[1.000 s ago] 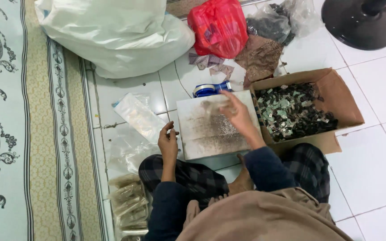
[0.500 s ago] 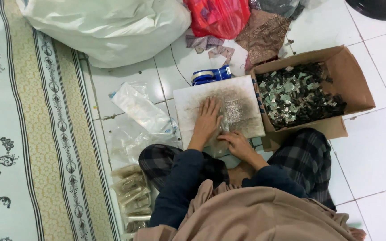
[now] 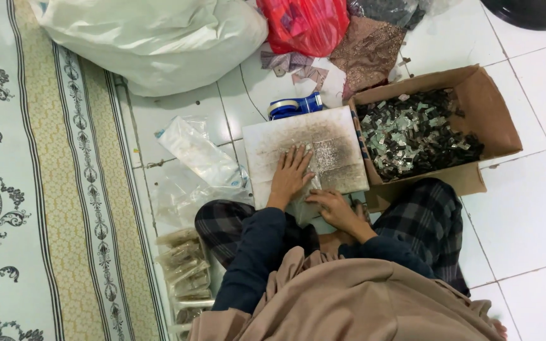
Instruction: The person sits on the floor and sorts small metal hardware parts from a cardboard box onto a white board. They then place the sorted parts into a clear plastic bag, seal it, and set it aside with other packaged bags.
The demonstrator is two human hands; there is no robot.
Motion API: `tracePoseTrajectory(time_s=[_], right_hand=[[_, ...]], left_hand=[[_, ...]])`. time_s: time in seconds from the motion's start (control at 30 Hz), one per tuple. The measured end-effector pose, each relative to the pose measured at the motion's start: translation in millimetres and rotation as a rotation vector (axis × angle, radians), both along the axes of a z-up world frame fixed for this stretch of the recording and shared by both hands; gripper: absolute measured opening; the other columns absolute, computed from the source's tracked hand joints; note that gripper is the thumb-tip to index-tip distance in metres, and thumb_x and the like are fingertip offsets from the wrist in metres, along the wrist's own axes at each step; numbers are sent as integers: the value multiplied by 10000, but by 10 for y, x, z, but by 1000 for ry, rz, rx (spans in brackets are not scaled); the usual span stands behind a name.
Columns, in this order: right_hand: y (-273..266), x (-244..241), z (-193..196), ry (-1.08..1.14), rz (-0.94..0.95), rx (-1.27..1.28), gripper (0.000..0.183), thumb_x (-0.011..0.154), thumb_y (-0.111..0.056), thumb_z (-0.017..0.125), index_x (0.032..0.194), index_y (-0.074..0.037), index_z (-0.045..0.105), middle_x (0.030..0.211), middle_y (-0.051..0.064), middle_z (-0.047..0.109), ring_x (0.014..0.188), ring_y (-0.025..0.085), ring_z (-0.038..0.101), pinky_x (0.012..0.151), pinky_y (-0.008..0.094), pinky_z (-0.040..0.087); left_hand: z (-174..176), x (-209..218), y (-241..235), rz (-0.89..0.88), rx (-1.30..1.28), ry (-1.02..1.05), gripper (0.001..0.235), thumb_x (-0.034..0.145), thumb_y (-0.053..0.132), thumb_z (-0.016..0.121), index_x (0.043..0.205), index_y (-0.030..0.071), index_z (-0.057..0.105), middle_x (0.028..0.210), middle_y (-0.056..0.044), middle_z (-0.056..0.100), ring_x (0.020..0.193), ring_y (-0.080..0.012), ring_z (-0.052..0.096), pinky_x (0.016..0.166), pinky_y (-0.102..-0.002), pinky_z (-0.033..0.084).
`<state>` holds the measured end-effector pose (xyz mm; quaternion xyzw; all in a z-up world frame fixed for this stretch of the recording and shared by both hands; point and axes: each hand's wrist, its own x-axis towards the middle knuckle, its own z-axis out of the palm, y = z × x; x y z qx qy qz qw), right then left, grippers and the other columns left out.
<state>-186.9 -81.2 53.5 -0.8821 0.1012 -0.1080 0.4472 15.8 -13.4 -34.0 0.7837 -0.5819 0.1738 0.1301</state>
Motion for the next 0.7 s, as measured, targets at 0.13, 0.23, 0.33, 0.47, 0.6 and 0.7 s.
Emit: tracePoseTrajectory(time_s=[0.13, 0.23, 0.33, 0.47, 0.6, 0.7], right_hand=[[-43, 46, 212, -45, -40, 194, 438, 889, 98, 584, 1237, -104, 757, 1285, 225, 709, 1273, 429, 613, 1086, 617, 398], [-118, 169, 324, -44, -81, 262, 299, 1017, -45, 596, 1255, -125, 760, 1386, 170, 666, 1299, 381, 603, 1084, 583, 418], [-204, 332, 168, -22, -231, 316, 207, 1044, -170, 652, 1162, -42, 765, 1152, 179, 749, 1117, 363, 697, 1011, 521, 499], [-276, 654, 281, 72, -412, 204, 265, 1057, -292, 674, 1097, -46, 763, 929, 145, 727, 880, 302, 711, 844, 467, 559], [-463, 865, -547, 59, -493, -110, 186, 956, -257, 781, 965, -71, 773, 809, 105, 685, 772, 322, 714, 701, 428, 551], [-334, 963, -183, 109, -551, -28, 367, 896, -212, 824, 1180, -43, 665, 868, 200, 703, 863, 430, 719, 751, 525, 563]], left_hand=[[137, -81, 59, -10, -66, -23, 709, 993, 643, 442, 1586, 258, 391, 1656, -104, 358, 1517, -350, 340, 1225, -562, 296], [469, -171, 274, -173, -168, 198, 481, 1061, 440, 472, 1465, 192, 552, 1586, -98, 472, 1491, -322, 404, 1237, -513, 307], [736, -309, 600, -26, -292, 1065, 346, 1089, 355, 509, 1355, 230, 691, 1160, -23, 758, 1145, -227, 698, 1046, -377, 520], [766, -410, 720, 137, -417, 1334, 460, 1053, 376, 557, 1483, 212, 572, 1293, -98, 709, 1216, -285, 661, 1078, -442, 502], [802, -379, 632, 189, -333, 1227, 544, 1009, 184, 674, 1525, 163, 504, 1446, -130, 613, 1320, -322, 586, 1118, -469, 469], [1012, -363, 562, 283, -371, 1171, 663, 941, 75, 660, 1554, 120, 413, 1150, -274, 671, 1060, -478, 667, 929, -569, 556]])
